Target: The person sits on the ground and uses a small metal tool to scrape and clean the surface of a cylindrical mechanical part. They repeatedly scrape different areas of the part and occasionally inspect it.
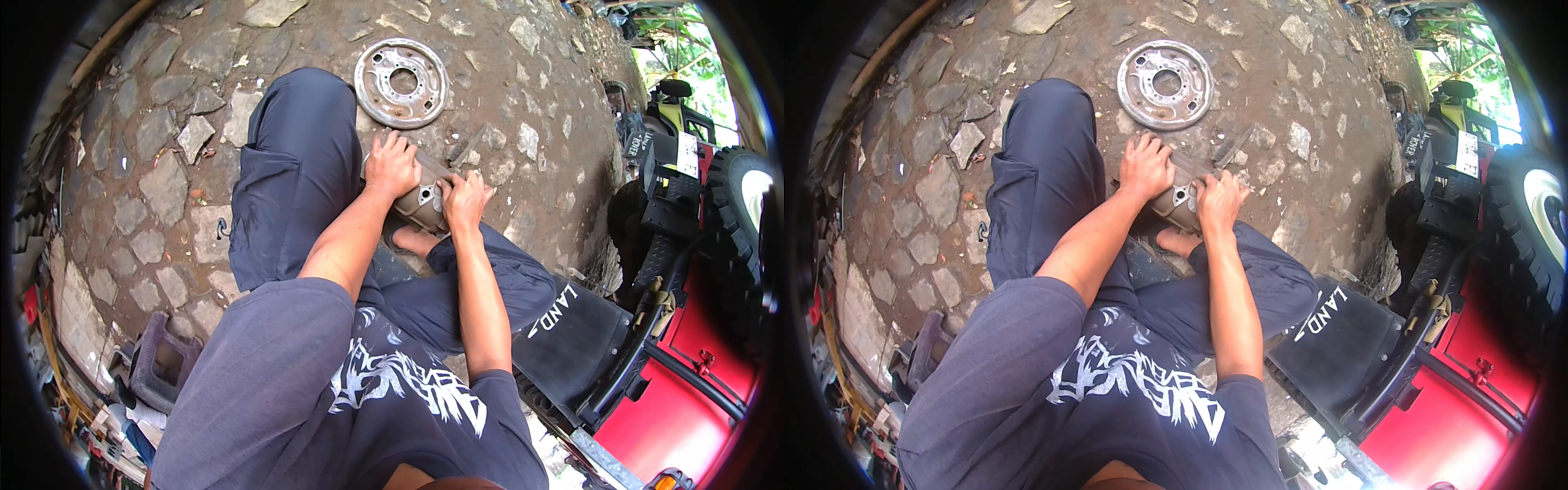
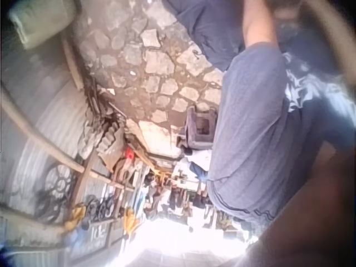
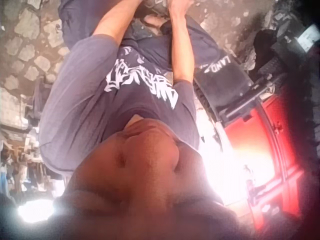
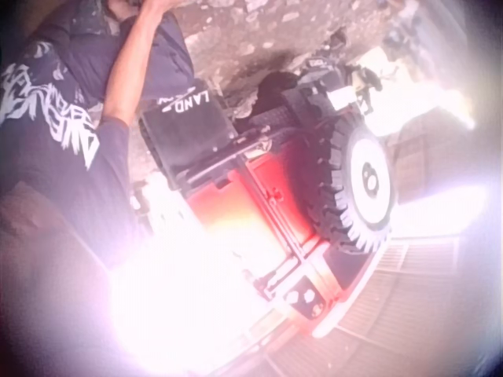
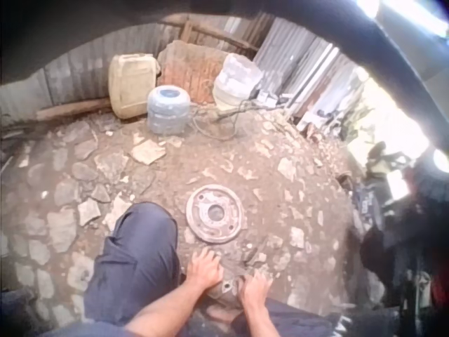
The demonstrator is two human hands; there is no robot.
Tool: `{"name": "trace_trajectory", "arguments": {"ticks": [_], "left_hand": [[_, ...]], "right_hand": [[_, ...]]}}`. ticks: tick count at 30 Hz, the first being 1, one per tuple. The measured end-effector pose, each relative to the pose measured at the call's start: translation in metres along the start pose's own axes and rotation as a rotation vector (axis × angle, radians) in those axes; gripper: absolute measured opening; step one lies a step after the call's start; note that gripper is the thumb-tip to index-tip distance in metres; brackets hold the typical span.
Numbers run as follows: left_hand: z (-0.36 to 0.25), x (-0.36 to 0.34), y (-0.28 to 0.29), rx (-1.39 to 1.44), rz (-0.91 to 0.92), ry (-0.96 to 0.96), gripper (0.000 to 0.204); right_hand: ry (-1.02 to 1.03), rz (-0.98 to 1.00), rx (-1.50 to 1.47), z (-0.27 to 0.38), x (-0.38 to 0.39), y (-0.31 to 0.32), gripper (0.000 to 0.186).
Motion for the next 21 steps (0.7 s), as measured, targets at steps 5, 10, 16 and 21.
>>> {"name": "trace_trajectory", "arguments": {"ticks": [5, 10, 16, 21], "left_hand": [[0.005, 0.002, 0.0, -0.005, 0.007, 0.003, 0.028], [0.002, 0.0, 0.001, 0.058, 0.065, 0.042, 0.028], [0.002, 0.002, 0.001, -0.023, 0.029, 0.001, 0.027], [-0.001, -0.006, -0.002, 0.02, 0.067, 0.104, 0.029]], "right_hand": [[0.034, 0.086, -0.04, 0.003, 0.011, 0.006, 0.021], [-0.023, 0.101, -0.03, 0.001, 0.0, 0.006, 0.021], [0.002, 0.131, -0.039, 0.004, 0.014, 0.009, 0.024], [-0.061, 0.258, -0.296, -0.021, 0.012, 0.045, 0.021]]}}
Point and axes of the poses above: each hand's wrist, its own x-axis away from the middle knuckle, its own y-axis out of the back of the hand, z = x × y, the point moved 3 cm from there along -x, towards the middle knuckle, and after that the axes turned 13 degrees about x, right-handed, at the moved point
